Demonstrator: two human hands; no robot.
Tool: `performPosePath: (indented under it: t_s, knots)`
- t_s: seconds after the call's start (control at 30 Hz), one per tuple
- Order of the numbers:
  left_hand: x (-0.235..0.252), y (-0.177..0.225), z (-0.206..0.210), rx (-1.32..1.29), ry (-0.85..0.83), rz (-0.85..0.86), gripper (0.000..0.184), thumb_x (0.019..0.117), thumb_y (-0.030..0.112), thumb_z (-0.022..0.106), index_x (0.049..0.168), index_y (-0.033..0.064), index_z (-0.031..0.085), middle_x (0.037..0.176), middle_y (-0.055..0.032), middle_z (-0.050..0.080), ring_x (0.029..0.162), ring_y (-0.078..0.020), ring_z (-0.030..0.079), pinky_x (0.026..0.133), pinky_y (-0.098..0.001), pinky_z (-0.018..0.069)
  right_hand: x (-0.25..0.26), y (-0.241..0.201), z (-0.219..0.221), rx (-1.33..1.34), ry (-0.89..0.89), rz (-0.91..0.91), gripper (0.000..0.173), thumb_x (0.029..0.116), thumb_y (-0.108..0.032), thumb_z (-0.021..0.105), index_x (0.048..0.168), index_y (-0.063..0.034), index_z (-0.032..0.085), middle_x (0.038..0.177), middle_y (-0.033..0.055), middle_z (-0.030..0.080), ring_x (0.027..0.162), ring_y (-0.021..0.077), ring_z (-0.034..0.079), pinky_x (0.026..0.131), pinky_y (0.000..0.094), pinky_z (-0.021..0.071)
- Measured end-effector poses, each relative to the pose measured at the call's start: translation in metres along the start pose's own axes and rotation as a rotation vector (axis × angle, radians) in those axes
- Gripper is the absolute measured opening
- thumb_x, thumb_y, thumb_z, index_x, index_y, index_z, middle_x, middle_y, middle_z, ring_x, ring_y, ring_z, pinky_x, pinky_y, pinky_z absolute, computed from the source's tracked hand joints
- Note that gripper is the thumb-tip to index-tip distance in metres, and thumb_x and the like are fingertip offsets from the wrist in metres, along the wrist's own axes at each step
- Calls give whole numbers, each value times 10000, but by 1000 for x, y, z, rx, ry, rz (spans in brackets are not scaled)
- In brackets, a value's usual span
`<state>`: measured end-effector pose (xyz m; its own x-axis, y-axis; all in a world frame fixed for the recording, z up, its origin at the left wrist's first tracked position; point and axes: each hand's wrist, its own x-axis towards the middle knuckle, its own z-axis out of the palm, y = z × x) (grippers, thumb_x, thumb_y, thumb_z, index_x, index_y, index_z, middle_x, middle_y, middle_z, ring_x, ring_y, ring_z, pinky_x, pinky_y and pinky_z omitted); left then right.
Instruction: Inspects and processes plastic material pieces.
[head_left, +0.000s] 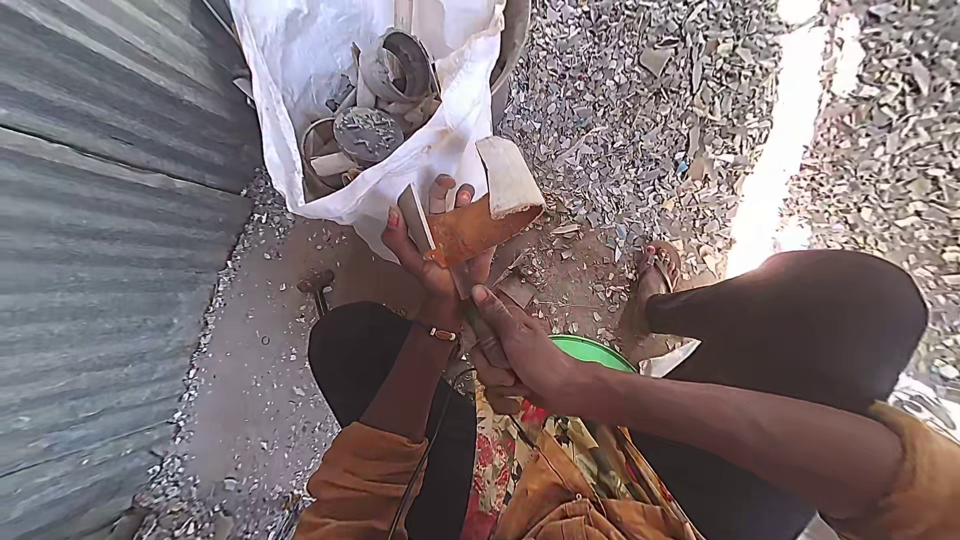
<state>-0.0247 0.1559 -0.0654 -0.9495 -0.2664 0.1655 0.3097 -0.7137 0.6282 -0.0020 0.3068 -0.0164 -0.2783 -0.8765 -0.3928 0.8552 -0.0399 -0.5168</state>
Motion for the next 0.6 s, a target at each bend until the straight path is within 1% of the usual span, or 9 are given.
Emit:
performPosePath:
  t_s: [0.07, 0.13, 0.23, 0.3, 0.37, 0.43, 0.47, 0.53, 0.6]
  knots:
    - [10, -4, 2, -112, 76, 60, 606, 950, 650, 429, 1210, 164, 681, 1075, -31, 698, 1049, -185, 666, 943, -449, 550, -2, -4, 3, 134, -80, 71, 526, 1118, -466, 126, 861, -127, 435, 462, -59, 350, 333, 41, 387, 350, 197, 400]
    - [15, -1, 10, -57, 163, 120, 602, 985, 645, 310, 1132, 189, 676, 1025, -18, 705, 1024, -179, 675, 925, -449, 557, -1, -10, 0, 30, -78, 28, 503, 1127, -427, 138, 864, -123, 440, 480, -58, 356, 349, 41, 395, 367, 198, 422]
    - [9, 10, 19, 59, 163, 127, 589, 1009, 645, 295, 1201, 247, 684, 1125, 27, 702, 1090, -128, 665, 917, -368, 575, 9, -8, -12, -440, 168, -151, 432, 1137, -348, 235, 891, -95, 486, 585, -26, 374, 427, 79, 385, 425, 246, 410]
    - [7, 13, 18, 34, 96, 148, 562, 994, 644, 384, 1255, 223, 650, 1214, 5, 667, 1171, -153, 628, 980, -379, 540, 17, -3, -22, -664, 344, -238, 408, 1132, -338, 270, 929, -88, 521, 649, -18, 427, 493, 92, 443, 493, 278, 442]
    - [5, 14, 13, 42, 45, 132, 548, 964, 640, 462, 1274, 221, 632, 1263, 4, 636, 1211, -162, 598, 1013, -395, 517, 22, 2, -23, -744, 405, -276, 405, 1132, -338, 268, 928, -88, 513, 644, -25, 432, 502, 83, 460, 510, 276, 455]
    - [5, 10, 9, 121, 56, 128, 497, 940, 634, 525, 1233, 254, 653, 1231, 32, 662, 1144, -130, 639, 915, -358, 572, 23, 7, -14, -643, 332, -267, 424, 1126, -310, 271, 962, -44, 557, 667, -7, 447, 529, 98, 458, 528, 292, 441]
    - [5, 7, 6, 138, 44, 137, 472, 939, 619, 540, 1217, 255, 654, 1194, 42, 666, 1110, -112, 646, 899, -338, 575, 21, 9, -5, -525, 262, -241, 423, 1129, -309, 244, 926, -62, 521, 617, -28, 402, 468, 74, 410, 461, 253, 411]
    - [7, 4, 0, 147, 17, 175, 438, 926, 589, 573, 1178, 243, 664, 1103, 52, 664, 1053, -93, 642, 913, -306, 555, 12, 7, 10, -221, 119, -135, 466, 1141, -344, 190, 823, -107, 434, 501, -45, 352, 363, 48, 365, 365, 205, 378]
    - [12, 7, -7, 134, -32, 198, 453, 921, 577, 585, 1174, 215, 687, 1081, 40, 673, 1052, -102, 642, 949, -314, 536, 1, -6, 17, 43, -5, 2, 509, 1132, -408, 154, 813, -119, 426, 458, -55, 337, 330, 37, 371, 339, 193, 385]
